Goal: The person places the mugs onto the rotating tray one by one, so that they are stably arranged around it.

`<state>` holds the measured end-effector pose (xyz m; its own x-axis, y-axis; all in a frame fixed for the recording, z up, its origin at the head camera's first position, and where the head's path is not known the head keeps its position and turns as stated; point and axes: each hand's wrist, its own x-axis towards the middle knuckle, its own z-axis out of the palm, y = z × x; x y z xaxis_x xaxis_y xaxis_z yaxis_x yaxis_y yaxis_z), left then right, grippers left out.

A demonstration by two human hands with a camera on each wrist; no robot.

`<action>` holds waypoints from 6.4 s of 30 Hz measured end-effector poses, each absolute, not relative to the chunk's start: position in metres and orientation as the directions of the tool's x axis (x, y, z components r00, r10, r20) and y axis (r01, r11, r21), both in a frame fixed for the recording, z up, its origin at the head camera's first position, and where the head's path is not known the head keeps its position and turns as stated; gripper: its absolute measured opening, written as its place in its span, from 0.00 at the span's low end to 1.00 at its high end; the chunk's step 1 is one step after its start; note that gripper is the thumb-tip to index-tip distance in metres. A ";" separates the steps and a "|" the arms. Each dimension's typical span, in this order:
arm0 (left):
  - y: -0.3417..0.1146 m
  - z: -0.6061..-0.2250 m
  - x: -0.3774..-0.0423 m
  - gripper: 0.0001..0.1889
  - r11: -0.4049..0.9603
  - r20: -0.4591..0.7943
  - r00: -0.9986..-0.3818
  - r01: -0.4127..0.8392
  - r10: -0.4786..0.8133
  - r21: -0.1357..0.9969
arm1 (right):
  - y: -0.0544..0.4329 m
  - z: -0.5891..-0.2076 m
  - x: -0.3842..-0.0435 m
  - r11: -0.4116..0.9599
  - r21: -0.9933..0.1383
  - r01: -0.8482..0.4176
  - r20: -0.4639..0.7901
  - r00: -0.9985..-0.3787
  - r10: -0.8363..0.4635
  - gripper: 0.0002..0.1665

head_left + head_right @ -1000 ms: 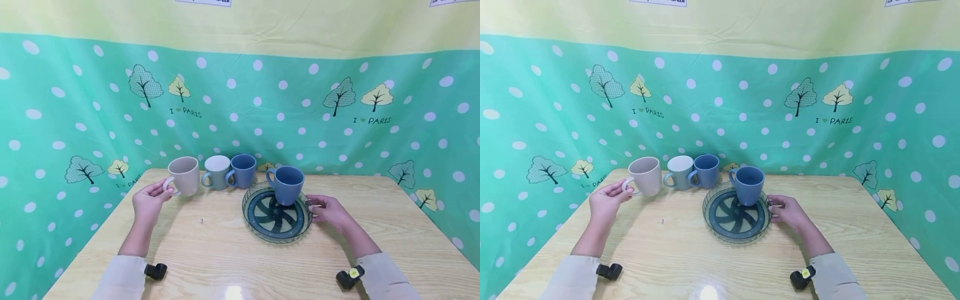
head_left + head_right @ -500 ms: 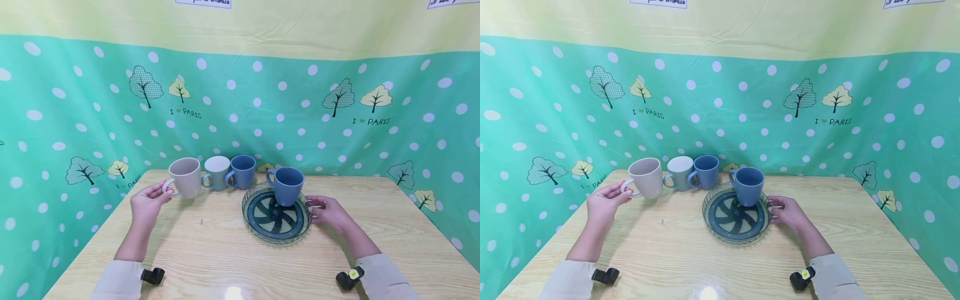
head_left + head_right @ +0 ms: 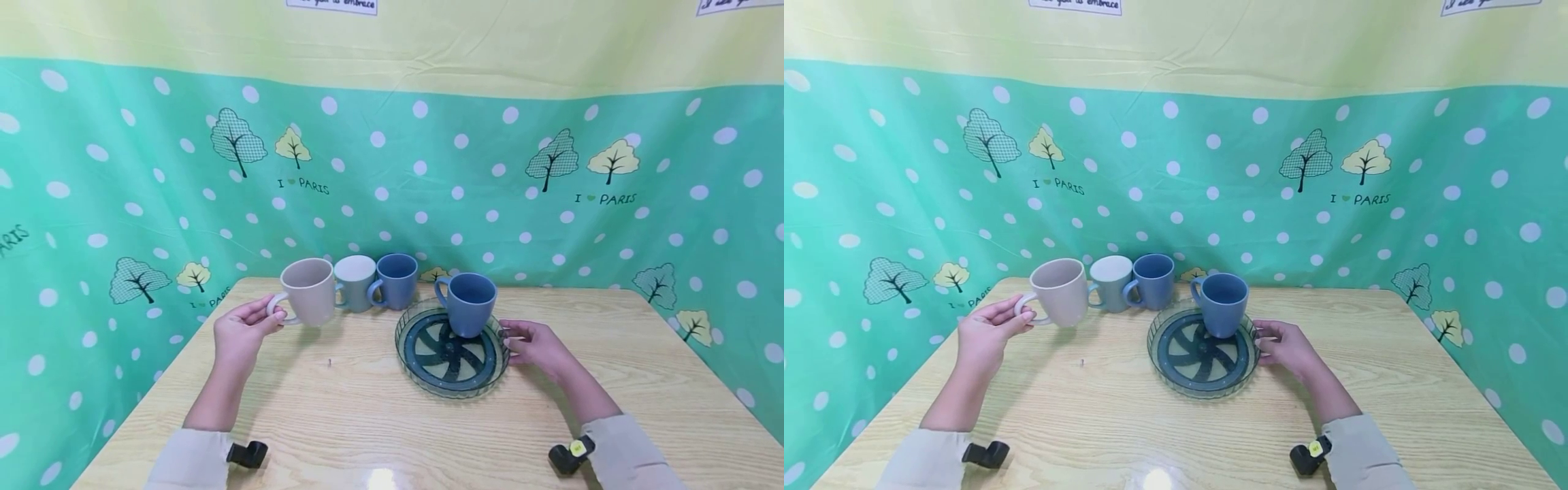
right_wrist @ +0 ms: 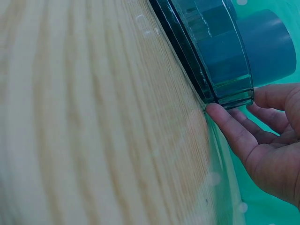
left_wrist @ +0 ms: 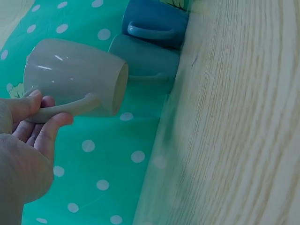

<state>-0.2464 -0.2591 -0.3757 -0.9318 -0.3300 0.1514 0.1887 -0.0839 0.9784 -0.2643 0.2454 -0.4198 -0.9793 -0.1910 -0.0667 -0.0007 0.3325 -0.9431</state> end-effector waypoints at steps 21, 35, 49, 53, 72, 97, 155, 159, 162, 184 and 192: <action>-0.236 -0.365 -0.245 0.21 -0.099 0.204 -0.947 0.234 -0.247 0.967 | 0.246 -0.420 -0.263 0.305 -0.952 -0.001 -0.058 -0.981 -0.185 0.30; -0.221 -0.365 -0.250 0.18 -0.152 0.202 -0.961 0.232 -0.188 0.961 | 0.244 -0.419 -0.259 0.264 -0.964 0.021 -0.069 -0.982 -0.174 0.31; -0.204 -0.361 -0.250 0.17 -0.136 0.213 -0.966 0.233 -0.143 0.963 | 0.243 -0.420 -0.258 0.267 -0.963 0.027 -0.073 -0.983 -0.166 0.31; -0.199 -0.359 -0.251 0.19 -0.139 0.217 -0.967 0.235 -0.134 0.962 | 0.243 -0.420 -0.257 0.272 -0.962 0.025 -0.073 -0.983 -0.167 0.31; -0.168 -0.352 -0.256 0.21 -0.129 0.185 -0.979 0.196 -0.089 0.972 | 0.244 -0.420 -0.258 0.264 -0.964 0.021 -0.067 -0.984 -0.167 0.31; -0.125 -0.360 -0.262 0.19 -0.141 0.126 -0.992 0.127 -0.020 0.982 | 0.243 -0.419 -0.258 0.258 -0.966 0.017 -0.066 -0.981 -0.182 0.31; -0.100 -0.398 -0.312 0.11 0.219 0.118 -0.985 0.144 0.128 0.965 | 0.241 -0.417 -0.253 0.240 -0.971 0.010 -0.053 -0.984 -0.172 0.33; -0.099 -0.396 -0.318 0.11 0.243 0.123 -0.983 0.153 0.134 0.958 | 0.242 -0.418 -0.253 0.236 -0.972 0.008 -0.049 -0.985 -0.167 0.33; -0.097 -0.395 -0.323 0.11 0.239 0.124 -0.981 0.158 0.150 0.958 | 0.244 -0.420 -0.254 0.237 -0.972 -0.002 -0.039 -0.985 -0.169 0.33; -0.092 -0.401 -0.335 0.11 0.212 0.127 -0.984 0.152 0.126 0.965 | 0.244 -0.421 -0.250 0.195 -0.980 0.026 -0.064 -0.980 -0.191 0.34; -0.097 -0.402 -0.330 0.17 0.201 0.116 -0.990 0.131 0.085 0.971 | 0.246 -0.418 -0.251 0.271 -0.962 0.043 -0.094 -0.980 -0.178 0.34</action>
<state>-0.3295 -0.0965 -0.4022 -0.9896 0.0854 0.1160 0.1312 0.2011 0.9707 -0.2514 0.2459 -0.4181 -0.9795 -0.1782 -0.0936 0.0426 0.2714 -0.9615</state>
